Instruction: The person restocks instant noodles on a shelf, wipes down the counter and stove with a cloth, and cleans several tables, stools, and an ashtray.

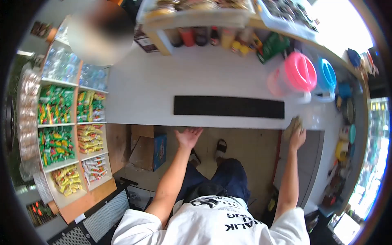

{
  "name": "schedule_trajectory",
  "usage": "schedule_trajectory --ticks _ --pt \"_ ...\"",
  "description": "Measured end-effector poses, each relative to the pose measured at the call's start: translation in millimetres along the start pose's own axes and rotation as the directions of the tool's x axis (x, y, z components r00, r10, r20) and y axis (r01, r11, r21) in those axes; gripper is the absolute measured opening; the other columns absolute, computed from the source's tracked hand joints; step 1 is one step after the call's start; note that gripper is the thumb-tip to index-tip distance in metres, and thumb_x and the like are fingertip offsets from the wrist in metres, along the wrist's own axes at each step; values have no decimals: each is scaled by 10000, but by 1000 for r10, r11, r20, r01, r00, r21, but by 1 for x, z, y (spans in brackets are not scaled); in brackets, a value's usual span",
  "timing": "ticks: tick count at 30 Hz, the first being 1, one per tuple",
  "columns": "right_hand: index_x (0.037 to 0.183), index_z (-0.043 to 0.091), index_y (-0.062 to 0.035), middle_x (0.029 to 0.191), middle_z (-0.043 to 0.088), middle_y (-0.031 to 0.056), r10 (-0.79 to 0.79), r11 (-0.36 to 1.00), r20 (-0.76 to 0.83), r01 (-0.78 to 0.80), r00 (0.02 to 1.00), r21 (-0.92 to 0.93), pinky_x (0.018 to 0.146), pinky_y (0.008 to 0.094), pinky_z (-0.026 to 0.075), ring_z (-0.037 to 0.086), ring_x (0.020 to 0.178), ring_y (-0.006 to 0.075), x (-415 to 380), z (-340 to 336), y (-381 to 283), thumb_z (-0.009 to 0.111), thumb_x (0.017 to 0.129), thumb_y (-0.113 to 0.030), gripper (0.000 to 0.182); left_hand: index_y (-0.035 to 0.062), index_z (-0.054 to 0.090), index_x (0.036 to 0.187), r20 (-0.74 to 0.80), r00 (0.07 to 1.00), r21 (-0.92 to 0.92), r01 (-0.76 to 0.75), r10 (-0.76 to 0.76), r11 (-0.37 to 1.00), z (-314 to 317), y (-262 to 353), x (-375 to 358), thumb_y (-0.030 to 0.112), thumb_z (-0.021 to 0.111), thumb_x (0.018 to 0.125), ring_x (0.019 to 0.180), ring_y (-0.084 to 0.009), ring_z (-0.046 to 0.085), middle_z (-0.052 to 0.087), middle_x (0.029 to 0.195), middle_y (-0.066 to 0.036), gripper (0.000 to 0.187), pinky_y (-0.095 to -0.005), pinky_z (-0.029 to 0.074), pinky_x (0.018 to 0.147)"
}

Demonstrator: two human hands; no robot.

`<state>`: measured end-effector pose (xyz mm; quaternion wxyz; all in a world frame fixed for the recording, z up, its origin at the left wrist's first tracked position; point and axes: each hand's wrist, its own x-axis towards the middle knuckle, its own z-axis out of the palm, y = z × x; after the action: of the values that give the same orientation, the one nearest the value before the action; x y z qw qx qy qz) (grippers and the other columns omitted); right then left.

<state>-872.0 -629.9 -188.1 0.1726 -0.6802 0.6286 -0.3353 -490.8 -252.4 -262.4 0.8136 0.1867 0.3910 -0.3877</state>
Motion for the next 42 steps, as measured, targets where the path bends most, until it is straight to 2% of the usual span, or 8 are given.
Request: schedule_trajectory --ticks 3,7,14,20,26,29,34,42 --pt "1053 656 -10 949 639 30 59 916 530 -257 846 308 784 323 487 563 896 128 -93 -20 -59 507 1049 -260 291 114 178 1644 131 990 65 44 -52 997 -7 9 10 878 219 912 1559 -425 144 103 1708 -193 1059 -642 185 1237" --pt "1065 621 47 879 600 23 -105 912 790 -258 604 318 759 327 467 534 844 144 -173 24 -184 549 908 -157 267 99 234 1623 60 996 183 50 -62 982 -27 27 20 844 209 943 1513 -423 285 190 1689 -186 1008 -638 259 1202" --pt "1145 586 -16 1074 616 230 -705 700 457 430 542 570 809 476 514 638 948 454 -181 240 -435 597 928 -144 253 65 400 1517 -57 997 412 -16 43 911 -103 120 -5 661 342 1046 1260 -345 591 554 1455 -182 761 -542 451 1069" --pt "1249 567 -82 1185 620 224 -576 807 435 566 692 167 802 529 565 669 976 426 -285 434 -546 622 900 -133 357 57 438 1480 -334 908 488 -61 251 871 -225 257 -43 528 445 1055 1261 -341 587 560 1438 -175 634 -503 459 1054" --pt "1255 645 -142 1184 688 146 -604 497 652 422 -459 758 819 484 588 707 977 338 -439 350 -551 670 846 -160 410 58 471 1446 -629 710 456 7 317 890 -320 333 -107 433 489 1030 1196 -340 612 608 1348 -170 560 -497 492 985" --pt "1158 689 -147 1111 709 125 -699 571 639 288 -321 769 818 462 586 715 910 325 -400 388 -602 644 866 -163 295 84 545 1314 -689 659 537 186 301 823 -319 352 -130 425 535 1013 1011 -300 682 681 1181 -143 454 -454 529 811" --pt "1121 661 -125 1093 676 179 -831 548 266 637 489 542 788 511 549 676 929 390 -274 570 -763 576 973 -305 248 116 586 1201 -658 674 620 229 338 750 -311 344 -128 373 569 1013 848 -258 710 714 1040 -119 319 -403 536 664" --pt "1190 588 -70 1237 610 202 -696 623 567 764 441 169 678 530 595 707 952 446 -350 653 -760 584 925 -220 305 65 545 1349 -557 783 644 197 278 739 -281 330 -81 363 549 1038 986 -264 696 684 1168 -154 430 -393 550 757"
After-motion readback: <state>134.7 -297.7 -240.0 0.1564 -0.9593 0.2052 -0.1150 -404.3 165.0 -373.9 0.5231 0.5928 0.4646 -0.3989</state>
